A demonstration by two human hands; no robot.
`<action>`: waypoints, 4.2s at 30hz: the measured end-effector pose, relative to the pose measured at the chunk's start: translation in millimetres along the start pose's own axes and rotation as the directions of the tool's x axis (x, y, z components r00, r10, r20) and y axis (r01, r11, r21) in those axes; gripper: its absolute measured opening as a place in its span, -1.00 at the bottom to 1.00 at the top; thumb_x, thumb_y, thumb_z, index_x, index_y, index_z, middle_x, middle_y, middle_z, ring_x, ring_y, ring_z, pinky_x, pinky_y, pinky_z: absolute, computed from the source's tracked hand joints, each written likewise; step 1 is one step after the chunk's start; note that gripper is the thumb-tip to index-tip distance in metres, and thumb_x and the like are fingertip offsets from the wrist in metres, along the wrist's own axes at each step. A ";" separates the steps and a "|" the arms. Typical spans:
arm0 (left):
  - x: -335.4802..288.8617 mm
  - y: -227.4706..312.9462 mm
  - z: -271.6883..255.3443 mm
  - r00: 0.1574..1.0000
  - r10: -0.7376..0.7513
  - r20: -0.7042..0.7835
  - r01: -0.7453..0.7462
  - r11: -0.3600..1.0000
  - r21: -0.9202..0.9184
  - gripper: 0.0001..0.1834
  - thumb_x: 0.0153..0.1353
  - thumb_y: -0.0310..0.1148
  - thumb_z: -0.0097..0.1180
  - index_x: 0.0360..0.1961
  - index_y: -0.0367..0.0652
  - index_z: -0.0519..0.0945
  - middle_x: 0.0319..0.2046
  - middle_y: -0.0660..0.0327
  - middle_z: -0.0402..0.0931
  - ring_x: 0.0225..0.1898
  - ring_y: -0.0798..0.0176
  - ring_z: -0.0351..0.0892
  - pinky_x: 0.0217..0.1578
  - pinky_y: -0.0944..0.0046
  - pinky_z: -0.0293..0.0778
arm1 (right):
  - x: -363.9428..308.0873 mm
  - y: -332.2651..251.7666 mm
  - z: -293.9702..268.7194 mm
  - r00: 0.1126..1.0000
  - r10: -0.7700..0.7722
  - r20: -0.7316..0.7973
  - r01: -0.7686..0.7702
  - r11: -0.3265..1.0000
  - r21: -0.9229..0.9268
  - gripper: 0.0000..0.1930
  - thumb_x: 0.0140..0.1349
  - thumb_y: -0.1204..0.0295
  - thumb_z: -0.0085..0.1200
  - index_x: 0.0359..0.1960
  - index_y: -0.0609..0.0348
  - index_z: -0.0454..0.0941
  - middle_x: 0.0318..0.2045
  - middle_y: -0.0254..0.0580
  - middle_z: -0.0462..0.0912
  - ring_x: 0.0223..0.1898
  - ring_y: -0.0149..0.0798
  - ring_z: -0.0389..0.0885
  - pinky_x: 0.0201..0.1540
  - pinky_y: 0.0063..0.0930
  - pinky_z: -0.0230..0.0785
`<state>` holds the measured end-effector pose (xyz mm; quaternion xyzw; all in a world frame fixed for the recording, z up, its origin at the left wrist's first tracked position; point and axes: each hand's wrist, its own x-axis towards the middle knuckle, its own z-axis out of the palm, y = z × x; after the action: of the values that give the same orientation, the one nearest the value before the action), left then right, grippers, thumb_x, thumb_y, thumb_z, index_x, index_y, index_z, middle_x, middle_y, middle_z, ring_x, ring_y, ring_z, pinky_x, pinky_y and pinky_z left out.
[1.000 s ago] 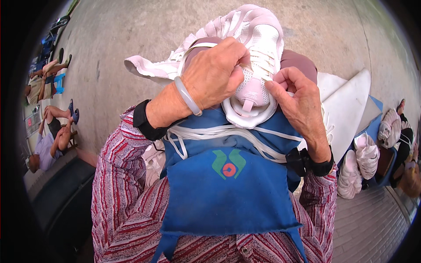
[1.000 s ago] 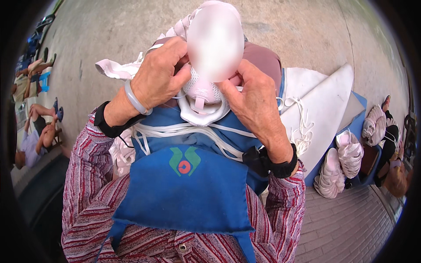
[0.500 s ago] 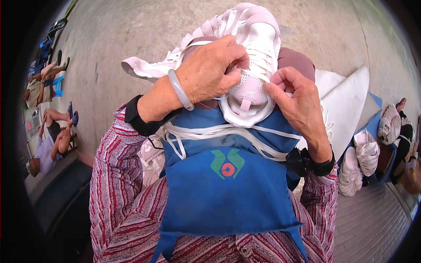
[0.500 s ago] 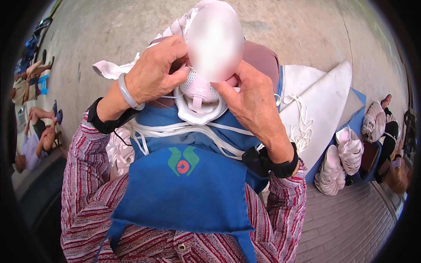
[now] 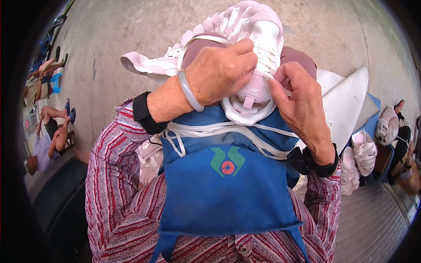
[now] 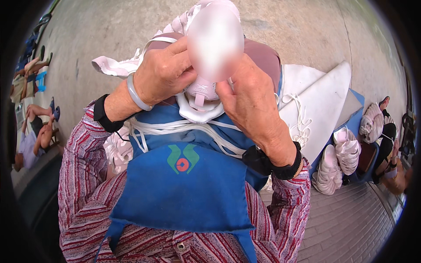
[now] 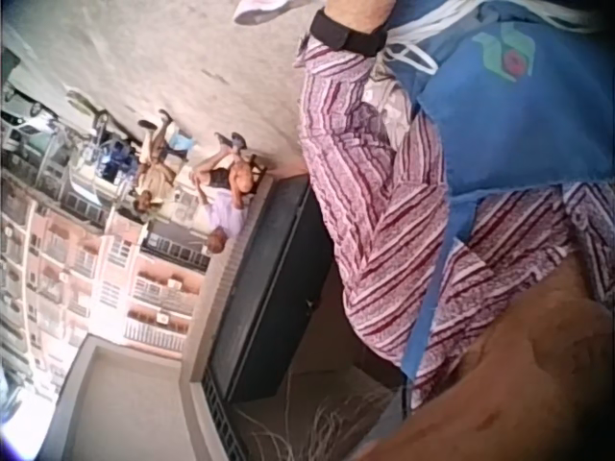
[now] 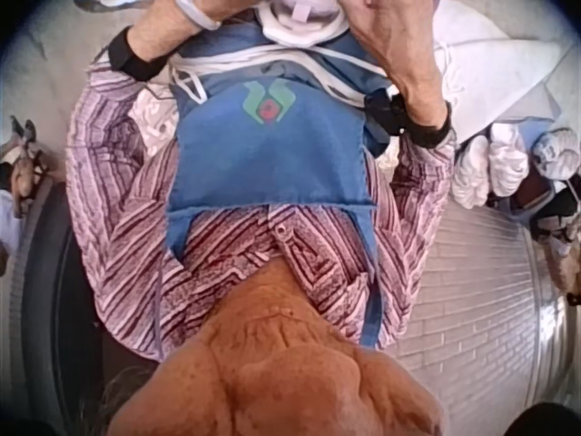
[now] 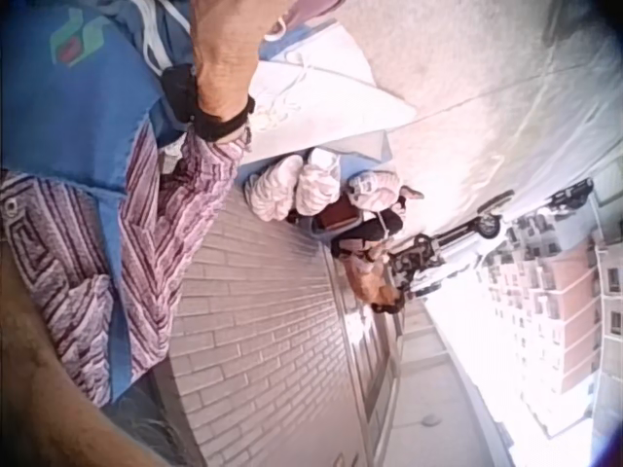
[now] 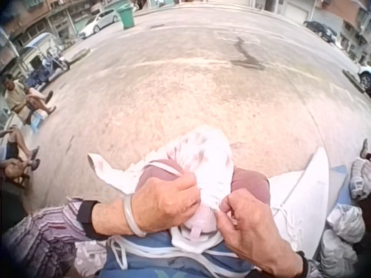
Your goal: The recorder is threading laces through the eyelets of a white athletic shoe.
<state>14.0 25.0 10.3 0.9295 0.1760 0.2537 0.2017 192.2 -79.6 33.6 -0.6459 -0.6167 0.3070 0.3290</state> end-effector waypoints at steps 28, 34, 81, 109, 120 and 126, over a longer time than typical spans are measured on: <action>-34.9 -35.0 -66.3 0.866 -0.497 -0.054 0.484 0.860 -0.160 -0.68 0.36 -0.40 -0.01 0.11 -0.21 0.47 -0.38 0.31 0.55 -0.33 0.52 0.45 -0.25 0.51 0.37 | 9.4 12.2 -24.9 0.956 0.163 0.244 -0.166 0.986 -0.009 -0.81 0.18 0.39 0.14 -0.48 0.27 0.52 -0.64 -0.23 0.48 -0.58 -0.37 0.45 -0.52 -0.49 0.30; -70.3 -70.7 -106.2 0.736 -0.677 0.018 0.677 0.733 -0.066 -0.66 0.37 -0.34 -0.01 0.10 -0.26 0.44 -0.40 0.34 0.55 -0.33 0.53 0.45 -0.25 0.52 0.34 | 8.2 22.5 -40.7 0.873 -0.456 0.170 0.461 0.662 -0.591 -0.87 -0.01 0.50 0.08 -0.37 0.12 0.50 -0.49 -0.30 0.37 -0.48 -0.31 0.52 -0.52 -0.45 0.37; -24.9 -5.2 -22.4 0.915 -0.392 0.098 0.402 0.905 -0.137 -0.86 0.27 -0.43 0.06 -0.22 -0.24 0.60 -0.42 0.15 0.56 -0.38 0.25 0.55 -0.35 0.33 0.43 | -40.3 29.2 -25.7 0.994 -0.103 0.040 0.110 0.961 -0.253 -0.74 0.03 0.66 0.14 -0.20 0.16 0.54 -0.32 -0.14 0.51 -0.34 -0.05 0.57 -0.30 -0.30 0.44; -14.1 -17.5 -30.5 0.918 -0.285 0.277 0.321 0.942 -0.098 -0.83 0.24 -0.37 -0.01 -0.33 -0.27 0.51 -0.43 0.07 0.41 -0.36 0.05 0.43 -0.28 0.18 0.36 | -11.2 23.0 -8.0 0.995 -0.016 -0.095 0.009 0.997 -0.075 -0.93 0.16 0.55 0.12 -0.33 0.26 0.58 -0.47 -0.09 0.53 -0.45 -0.10 0.53 -0.35 -0.36 0.39; -20.6 -9.7 -16.5 0.929 -0.307 0.209 0.340 0.928 -0.149 -0.87 0.23 -0.41 0.03 -0.36 -0.26 0.54 -0.43 0.04 0.47 -0.39 -0.02 0.48 -0.35 0.13 0.40 | 6.3 2.6 -13.8 0.983 -0.146 0.113 0.179 0.907 -0.381 -0.92 0.16 0.50 0.06 -0.39 0.27 0.52 -0.46 -0.04 0.49 -0.39 0.03 0.54 -0.34 -0.19 0.38; -27.9 8.0 -18.6 0.936 -0.351 0.012 0.351 0.934 -0.069 -0.82 0.20 -0.34 0.14 -0.23 -0.20 0.57 -0.42 0.12 0.50 -0.35 0.03 0.55 -0.33 0.18 0.46 | 4.3 9.7 -9.8 0.997 -0.064 0.050 0.074 0.971 -0.229 -0.84 0.12 0.43 0.16 -0.37 0.27 0.51 -0.47 -0.08 0.47 -0.43 -0.02 0.51 -0.35 -0.22 0.36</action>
<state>-16.9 11.5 17.5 0.8755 0.3299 0.2199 0.2761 206.0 -75.9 31.7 -0.6512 -0.6771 0.2353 0.2490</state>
